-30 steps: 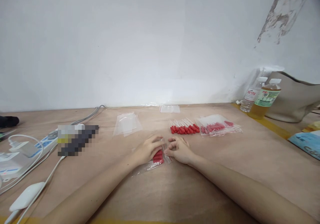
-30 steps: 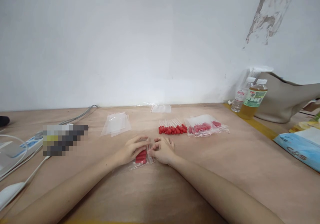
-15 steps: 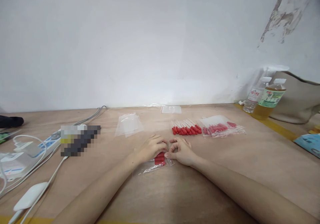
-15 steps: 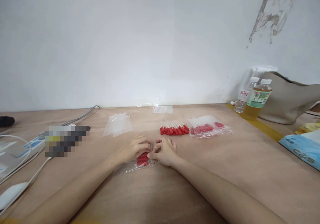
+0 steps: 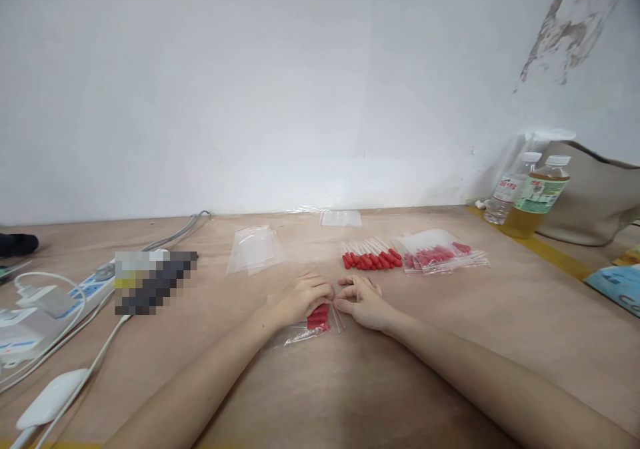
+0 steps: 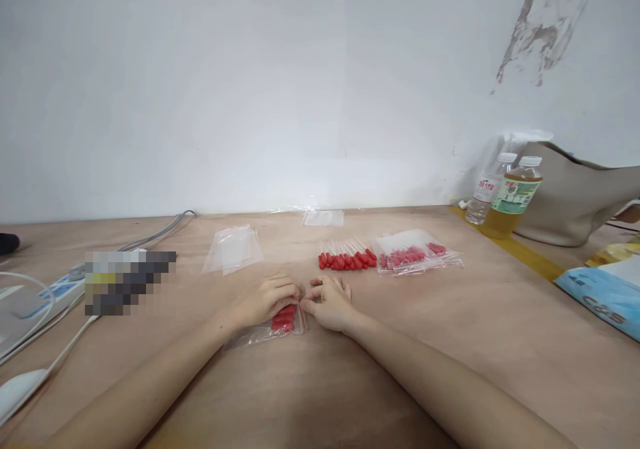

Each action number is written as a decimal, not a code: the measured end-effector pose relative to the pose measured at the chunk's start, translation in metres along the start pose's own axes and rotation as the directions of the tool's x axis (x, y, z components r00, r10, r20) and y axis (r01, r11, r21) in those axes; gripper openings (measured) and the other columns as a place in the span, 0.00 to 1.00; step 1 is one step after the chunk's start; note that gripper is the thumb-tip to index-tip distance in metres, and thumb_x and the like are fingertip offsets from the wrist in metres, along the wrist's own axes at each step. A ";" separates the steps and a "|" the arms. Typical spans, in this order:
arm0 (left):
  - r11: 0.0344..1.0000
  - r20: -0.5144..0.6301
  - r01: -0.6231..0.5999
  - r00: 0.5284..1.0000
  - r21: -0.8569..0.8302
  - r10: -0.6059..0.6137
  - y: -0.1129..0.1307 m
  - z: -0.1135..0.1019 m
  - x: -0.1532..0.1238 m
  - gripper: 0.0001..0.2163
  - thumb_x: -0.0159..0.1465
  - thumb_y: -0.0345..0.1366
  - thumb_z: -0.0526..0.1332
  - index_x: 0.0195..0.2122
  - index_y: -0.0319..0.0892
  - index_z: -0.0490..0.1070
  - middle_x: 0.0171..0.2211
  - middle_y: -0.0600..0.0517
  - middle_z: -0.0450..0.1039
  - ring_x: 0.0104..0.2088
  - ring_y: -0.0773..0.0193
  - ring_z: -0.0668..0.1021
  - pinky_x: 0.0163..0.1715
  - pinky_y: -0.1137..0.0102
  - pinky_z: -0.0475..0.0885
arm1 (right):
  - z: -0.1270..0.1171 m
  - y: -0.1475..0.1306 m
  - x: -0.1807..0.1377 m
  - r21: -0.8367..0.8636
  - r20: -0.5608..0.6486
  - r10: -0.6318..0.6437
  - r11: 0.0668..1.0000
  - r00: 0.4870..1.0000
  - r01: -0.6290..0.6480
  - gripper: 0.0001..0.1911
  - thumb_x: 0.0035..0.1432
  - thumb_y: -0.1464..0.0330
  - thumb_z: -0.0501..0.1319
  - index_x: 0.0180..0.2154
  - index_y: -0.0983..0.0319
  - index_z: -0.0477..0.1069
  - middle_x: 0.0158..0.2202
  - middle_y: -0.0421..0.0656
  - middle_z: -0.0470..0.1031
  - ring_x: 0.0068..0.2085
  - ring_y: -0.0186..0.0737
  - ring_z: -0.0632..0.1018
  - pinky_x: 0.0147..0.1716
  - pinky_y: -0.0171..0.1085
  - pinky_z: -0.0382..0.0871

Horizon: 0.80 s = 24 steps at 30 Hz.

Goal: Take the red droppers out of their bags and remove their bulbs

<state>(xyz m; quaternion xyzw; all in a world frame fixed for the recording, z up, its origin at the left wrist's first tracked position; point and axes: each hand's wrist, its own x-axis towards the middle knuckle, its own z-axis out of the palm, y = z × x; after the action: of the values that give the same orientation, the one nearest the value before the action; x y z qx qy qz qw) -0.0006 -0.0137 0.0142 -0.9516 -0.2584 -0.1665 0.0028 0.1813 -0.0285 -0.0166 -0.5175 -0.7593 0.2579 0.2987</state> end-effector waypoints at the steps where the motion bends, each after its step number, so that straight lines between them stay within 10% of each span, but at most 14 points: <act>1: 1.000 -0.002 0.007 1.000 -0.008 -0.007 0.000 0.001 0.000 0.10 0.64 0.34 0.48 0.30 0.40 0.67 0.30 0.52 0.69 0.32 0.67 0.70 0.35 0.74 0.63 | -0.001 -0.001 0.000 0.002 0.011 0.013 1.000 1.000 -0.013 0.05 0.48 0.62 0.60 0.27 0.52 0.75 0.44 0.42 0.68 0.49 0.48 0.65 0.51 0.59 0.41; 24: 0.999 0.001 0.025 1.000 -0.021 -0.025 0.001 0.003 -0.001 0.08 0.64 0.33 0.50 0.32 0.40 0.66 0.33 0.52 0.70 0.35 0.68 0.71 0.38 0.73 0.64 | -0.008 -0.005 -0.002 0.033 0.133 0.060 0.997 0.989 -0.065 0.05 0.42 0.64 0.62 0.26 0.52 0.75 0.48 0.40 0.64 0.53 0.48 0.60 0.53 0.56 0.33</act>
<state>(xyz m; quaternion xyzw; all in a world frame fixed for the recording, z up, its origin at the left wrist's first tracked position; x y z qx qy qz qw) -0.0003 -0.0146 0.0114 -0.9483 -0.2686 -0.1690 -0.0095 0.1849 -0.0314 -0.0077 -0.5172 -0.7558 0.3151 0.2491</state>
